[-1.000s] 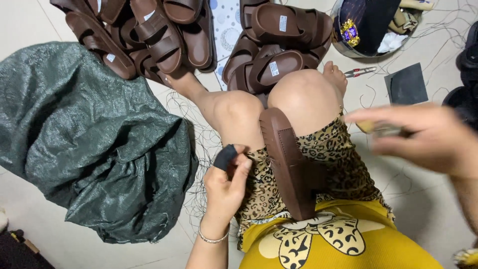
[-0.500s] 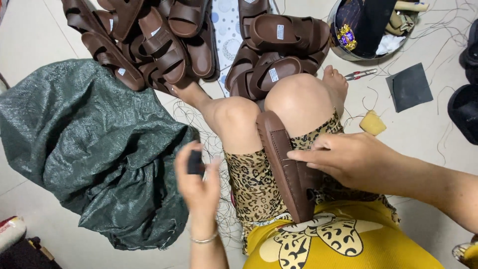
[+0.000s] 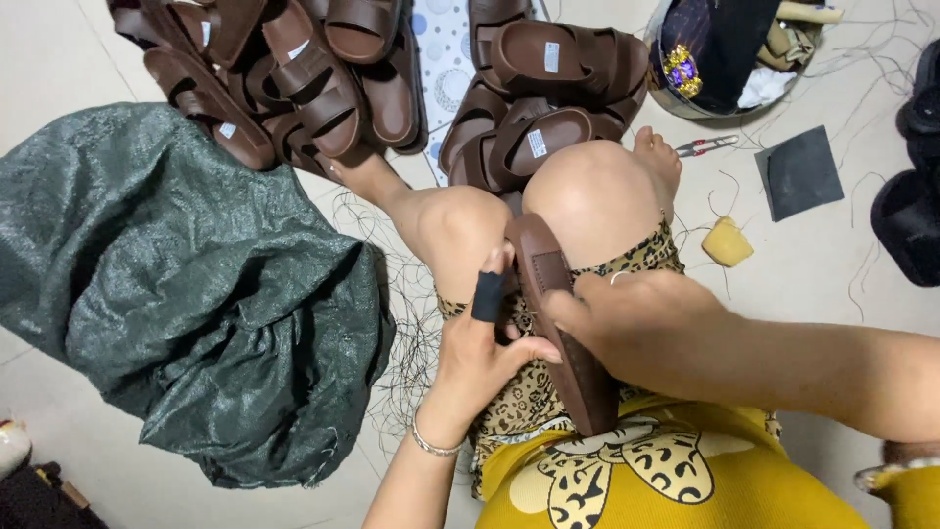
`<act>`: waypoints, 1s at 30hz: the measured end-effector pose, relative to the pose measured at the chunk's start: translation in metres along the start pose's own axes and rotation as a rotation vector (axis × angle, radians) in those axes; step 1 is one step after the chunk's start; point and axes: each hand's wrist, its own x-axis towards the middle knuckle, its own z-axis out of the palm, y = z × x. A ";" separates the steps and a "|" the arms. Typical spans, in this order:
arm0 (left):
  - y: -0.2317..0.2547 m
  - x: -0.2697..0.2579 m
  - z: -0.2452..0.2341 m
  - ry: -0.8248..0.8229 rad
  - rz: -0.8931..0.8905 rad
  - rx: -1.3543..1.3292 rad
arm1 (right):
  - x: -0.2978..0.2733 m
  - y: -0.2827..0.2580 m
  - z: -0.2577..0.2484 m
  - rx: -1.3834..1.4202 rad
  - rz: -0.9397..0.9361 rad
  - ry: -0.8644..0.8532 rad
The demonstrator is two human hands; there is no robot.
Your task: Hand-stitching the straps and soles of brown sandals using a hook tool and thread while sitting on the floor.
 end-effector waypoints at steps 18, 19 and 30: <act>0.034 -0.016 -0.006 0.078 -0.184 -0.302 | -0.047 0.039 0.003 0.043 0.065 -0.331; 0.028 -0.016 -0.010 0.170 -0.251 -0.356 | -0.056 0.055 -0.003 0.169 0.406 -0.655; 0.015 -0.014 -0.035 0.474 -0.115 0.069 | -0.051 0.055 -0.015 0.829 0.238 -0.128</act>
